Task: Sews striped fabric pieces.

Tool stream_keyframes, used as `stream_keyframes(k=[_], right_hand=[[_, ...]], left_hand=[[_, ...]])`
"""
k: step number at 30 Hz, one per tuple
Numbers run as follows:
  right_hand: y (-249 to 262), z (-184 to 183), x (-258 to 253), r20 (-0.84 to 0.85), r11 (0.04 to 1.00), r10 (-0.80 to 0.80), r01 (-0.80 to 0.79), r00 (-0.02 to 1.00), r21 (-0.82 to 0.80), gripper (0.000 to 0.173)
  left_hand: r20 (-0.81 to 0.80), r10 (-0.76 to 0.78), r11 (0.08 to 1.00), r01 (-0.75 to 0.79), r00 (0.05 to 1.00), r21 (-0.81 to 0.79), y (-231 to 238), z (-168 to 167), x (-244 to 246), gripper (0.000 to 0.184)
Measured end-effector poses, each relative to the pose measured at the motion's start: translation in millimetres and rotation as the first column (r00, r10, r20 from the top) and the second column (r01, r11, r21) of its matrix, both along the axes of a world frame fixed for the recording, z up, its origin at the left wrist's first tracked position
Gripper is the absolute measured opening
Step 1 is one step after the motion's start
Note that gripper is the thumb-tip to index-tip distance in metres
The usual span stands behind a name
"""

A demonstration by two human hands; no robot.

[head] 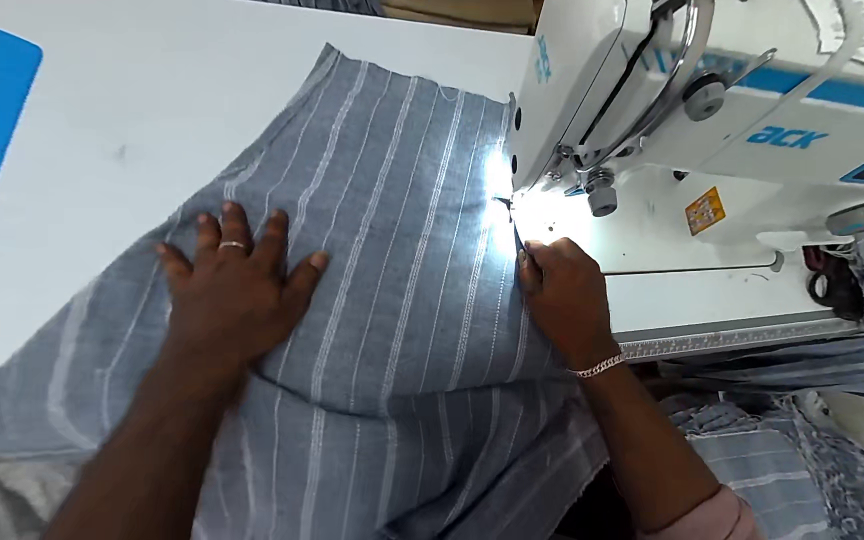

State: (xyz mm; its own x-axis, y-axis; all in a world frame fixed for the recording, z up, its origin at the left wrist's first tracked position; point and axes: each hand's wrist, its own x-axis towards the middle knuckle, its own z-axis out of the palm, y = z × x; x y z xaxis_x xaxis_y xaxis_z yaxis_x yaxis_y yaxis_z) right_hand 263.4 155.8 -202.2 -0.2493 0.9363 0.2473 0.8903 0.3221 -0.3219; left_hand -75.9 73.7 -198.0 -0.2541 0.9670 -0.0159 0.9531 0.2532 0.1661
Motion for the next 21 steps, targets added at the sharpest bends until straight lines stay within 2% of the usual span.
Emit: stream_keyframes(k=[11, 13, 15, 17, 18, 19, 21], right_hand=[[10.4, 2.2, 0.1, -0.008, 0.999, 0.034, -0.034, 0.999, 0.008, 0.027], [12.7, 1.6, -0.4, -0.004, 0.999, 0.041, -0.040, 0.999, 0.028, 0.026], [13.2, -0.7, -2.0, -0.024, 0.999, 0.037, -0.036, 0.999, 0.040, 0.026], [14.7, -2.0, -1.8, -0.039, 0.998, 0.032, -0.030, 0.999, 0.049, 0.026], [16.0, -2.2, -0.7, -0.040, 0.998, 0.032, -0.030, 0.999, 0.048, 0.026], [17.0, -2.2, 0.5, -0.041, 0.998, 0.039, -0.037, 0.998, 0.044, 0.027], [16.8, -3.7, 1.7, -0.054, 0.997, 0.054, -0.051, 0.997, 0.052, 0.028]], left_hand=[[-0.008, -0.212, 0.977, 0.212, 0.977, -0.004, 159.1, 4.3, -55.1, 0.100], [-0.016, -0.245, 0.969, 0.245, 0.969, 0.027, 192.8, 5.9, -59.6, 0.102], [-0.052, -0.220, 0.967, 0.224, 0.974, 0.119, 215.5, 8.8, -55.3, 0.095], [-0.041, -0.108, 0.964, 0.114, 0.993, 0.239, 213.4, 18.3, -32.2, 0.081], [0.020, -0.037, 0.965, 0.031, 0.999, 0.260, 197.6, 27.9, -14.1, 0.077], [0.105, 0.038, 0.970, -0.062, 0.994, 0.237, 167.2, 40.6, 5.1, 0.078], [0.237, 0.181, 0.972, -0.210, 0.955, 0.103, 66.8, 62.2, 37.3, 0.085]])
